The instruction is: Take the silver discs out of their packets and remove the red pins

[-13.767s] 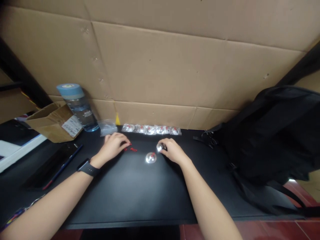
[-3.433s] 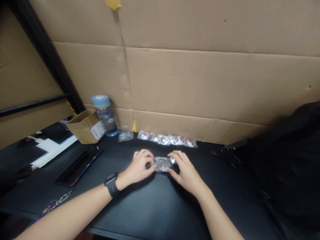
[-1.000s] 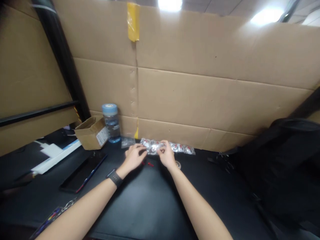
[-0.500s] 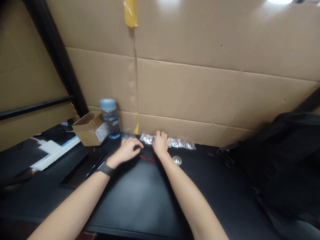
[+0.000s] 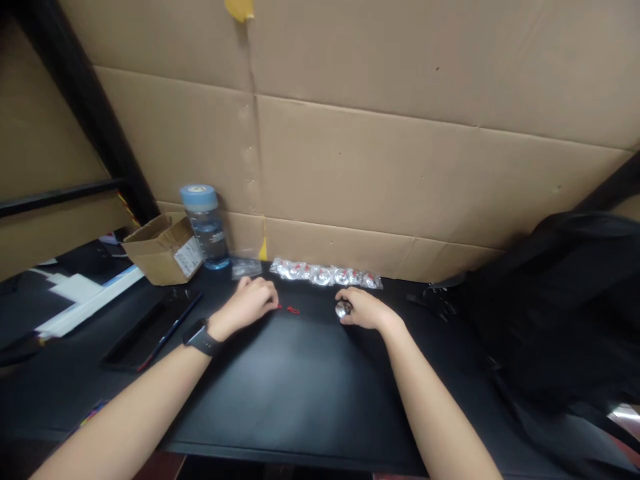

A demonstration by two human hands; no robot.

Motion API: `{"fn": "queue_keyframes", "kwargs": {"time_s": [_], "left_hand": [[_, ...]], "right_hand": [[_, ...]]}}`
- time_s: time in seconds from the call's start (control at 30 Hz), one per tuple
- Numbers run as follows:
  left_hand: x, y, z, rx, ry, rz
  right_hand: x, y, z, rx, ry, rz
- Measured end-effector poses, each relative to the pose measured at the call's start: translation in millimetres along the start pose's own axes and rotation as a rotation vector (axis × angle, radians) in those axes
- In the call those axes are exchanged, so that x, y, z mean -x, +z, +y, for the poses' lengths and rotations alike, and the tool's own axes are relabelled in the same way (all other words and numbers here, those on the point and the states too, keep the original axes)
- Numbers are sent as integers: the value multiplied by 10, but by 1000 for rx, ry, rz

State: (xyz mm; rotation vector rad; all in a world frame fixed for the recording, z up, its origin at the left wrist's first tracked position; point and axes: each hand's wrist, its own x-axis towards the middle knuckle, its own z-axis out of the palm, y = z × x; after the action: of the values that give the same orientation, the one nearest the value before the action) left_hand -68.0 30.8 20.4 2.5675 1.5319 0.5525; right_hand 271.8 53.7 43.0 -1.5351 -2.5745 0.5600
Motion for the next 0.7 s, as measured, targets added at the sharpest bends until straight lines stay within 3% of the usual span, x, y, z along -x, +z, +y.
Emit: {"fn": "queue_keyframes", "kwargs": {"time_s": [0.17, 0.47, 0.57, 0.7], "left_hand": [[0, 46, 106, 80, 28, 99], [4, 102, 302, 202, -10, 172], [11, 64, 399, 277, -74, 169], [26, 42, 566, 533, -99, 148]], "right_hand": [[127, 145, 44, -73, -61, 116], [132, 216, -41, -6, 11, 303], [140, 241, -190, -151, -110, 405], [158, 347, -575, -433, -277, 586]]}}
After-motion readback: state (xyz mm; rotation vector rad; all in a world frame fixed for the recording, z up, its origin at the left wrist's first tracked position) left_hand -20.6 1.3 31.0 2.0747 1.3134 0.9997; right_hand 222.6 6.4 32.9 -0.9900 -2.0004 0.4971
